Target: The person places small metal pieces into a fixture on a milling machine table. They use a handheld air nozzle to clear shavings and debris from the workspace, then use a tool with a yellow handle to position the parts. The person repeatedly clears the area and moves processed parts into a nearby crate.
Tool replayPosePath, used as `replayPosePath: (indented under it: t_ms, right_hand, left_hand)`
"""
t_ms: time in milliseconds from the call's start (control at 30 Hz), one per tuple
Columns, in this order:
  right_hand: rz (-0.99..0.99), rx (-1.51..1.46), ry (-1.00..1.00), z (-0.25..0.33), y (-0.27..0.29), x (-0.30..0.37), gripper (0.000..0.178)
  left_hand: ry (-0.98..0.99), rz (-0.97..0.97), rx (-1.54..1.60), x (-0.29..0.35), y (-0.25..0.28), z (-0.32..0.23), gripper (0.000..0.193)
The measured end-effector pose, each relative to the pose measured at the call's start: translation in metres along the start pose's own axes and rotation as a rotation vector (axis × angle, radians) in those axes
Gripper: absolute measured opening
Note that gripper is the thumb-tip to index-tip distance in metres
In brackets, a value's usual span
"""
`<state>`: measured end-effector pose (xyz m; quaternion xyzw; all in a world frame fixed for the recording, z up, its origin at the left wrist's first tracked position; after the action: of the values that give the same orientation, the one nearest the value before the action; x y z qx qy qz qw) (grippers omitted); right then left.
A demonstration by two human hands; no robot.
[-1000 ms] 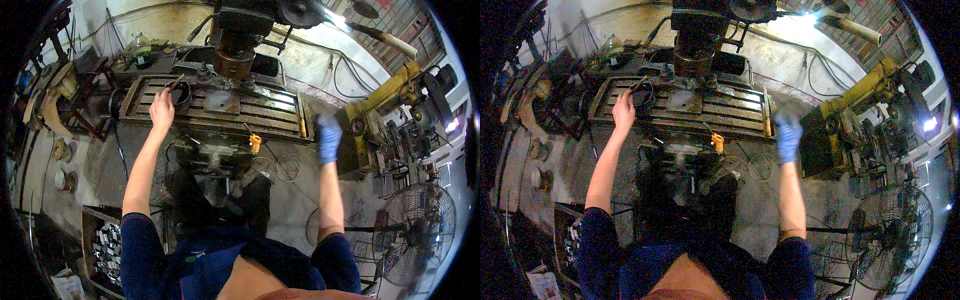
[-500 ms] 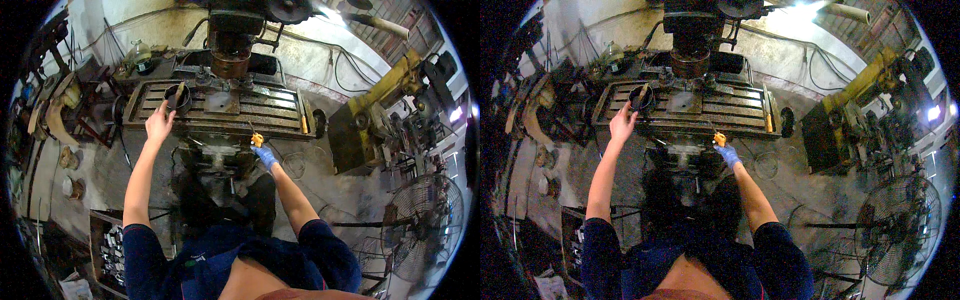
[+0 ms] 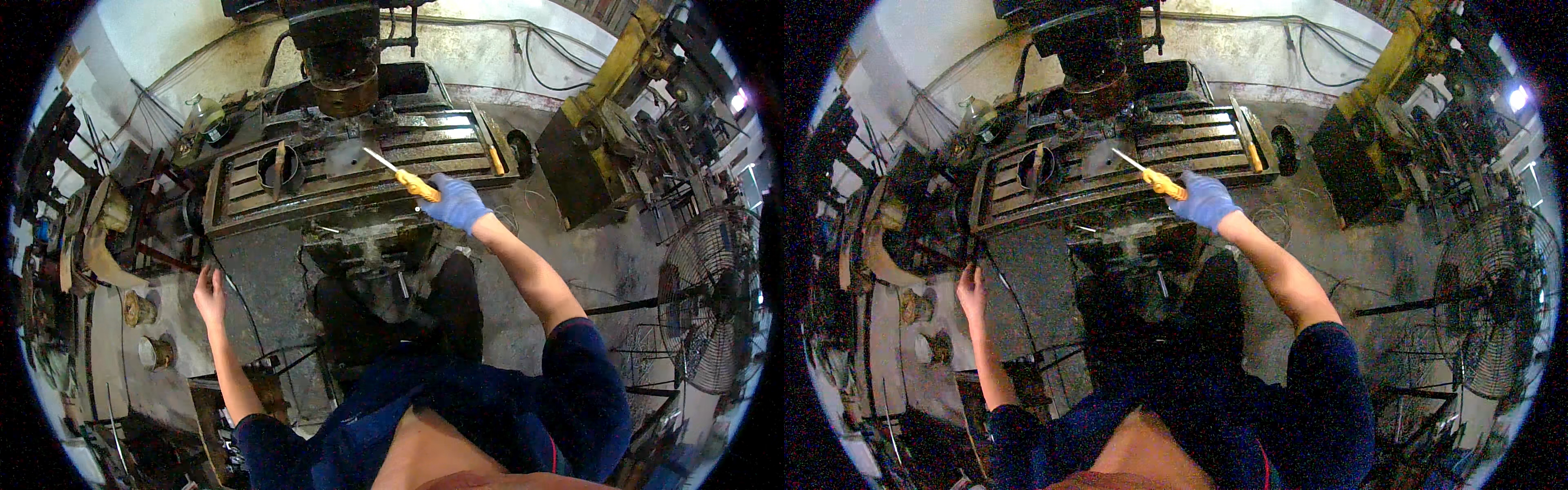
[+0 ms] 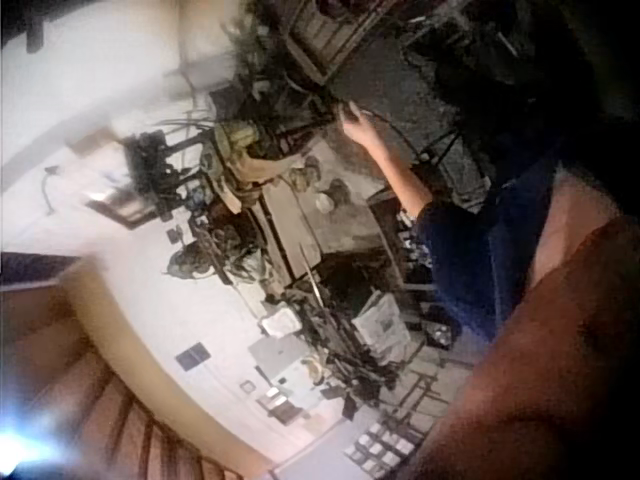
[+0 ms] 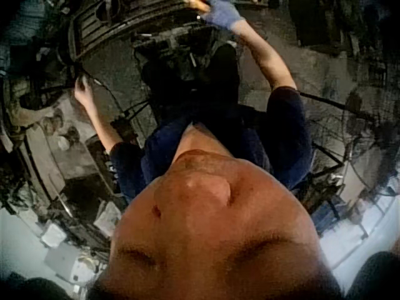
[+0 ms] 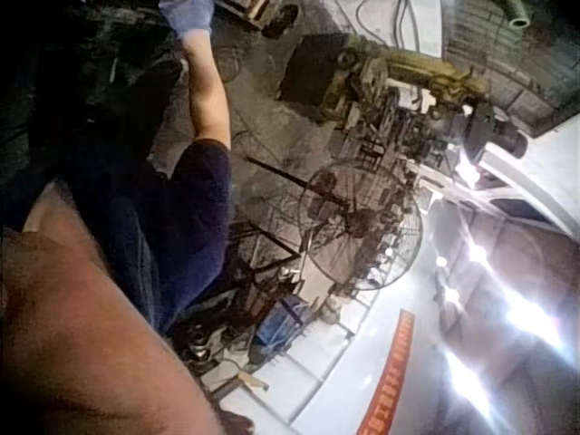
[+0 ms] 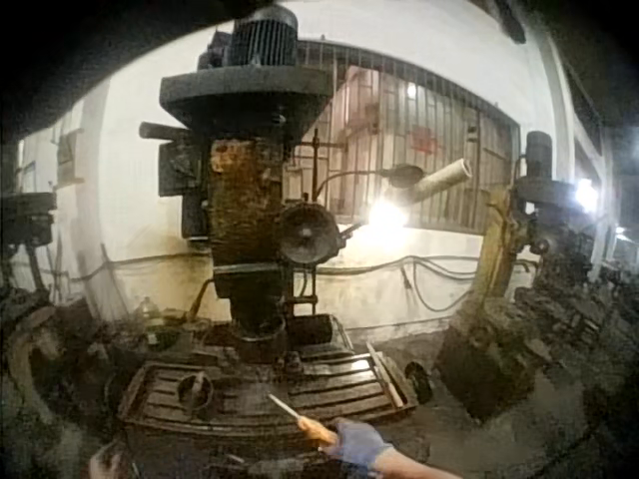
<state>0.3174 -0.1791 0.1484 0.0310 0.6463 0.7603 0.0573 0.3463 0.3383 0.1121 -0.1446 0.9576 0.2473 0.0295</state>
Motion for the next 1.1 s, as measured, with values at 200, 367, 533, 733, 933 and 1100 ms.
replayPosePath:
  t_ms: [200,367,533,733,933,1100]
  right_hand:
    - [0.209,0.301,-0.006,0.054,0.006,-0.052,0.033]
    - [0.178,0.254,-0.021,0.068,0.004,-0.100,0.032]
    - [0.112,0.126,0.057,0.046,-0.009,-0.089,0.042]
    - [0.132,-0.092,0.155,-0.010,-0.040,-0.050,0.039]
    - [0.192,-0.427,0.011,-0.045,-0.035,-0.005,0.029]
    - [0.103,-0.317,0.069,-0.025,-0.017,0.023,0.016]
  left_hand:
    - [-0.150,-0.105,0.125,0.015,0.041,0.028,0.038]
    - [-0.057,-0.172,0.050,0.032,0.077,0.032,0.038]
    - [-0.134,-0.230,-0.090,0.043,0.132,0.026,0.041]
    - [0.100,-0.648,0.155,0.132,0.222,0.125,0.029]
    - [0.422,-0.388,0.069,0.199,0.229,0.200,0.041]
    - [0.483,-0.197,-0.302,0.188,0.199,0.194,0.043]
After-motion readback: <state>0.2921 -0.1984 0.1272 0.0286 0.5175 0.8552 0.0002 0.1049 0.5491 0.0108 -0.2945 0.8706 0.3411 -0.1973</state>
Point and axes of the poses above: each hand's wrist, its own x-axis away from the middle knuckle, its own y-axis out of the back of the hand, z = x × y, the point moved 5 cm from there along -x, towards the middle knuckle, and after that the axes turned 11 degrees about x, right-handed, at the moved point
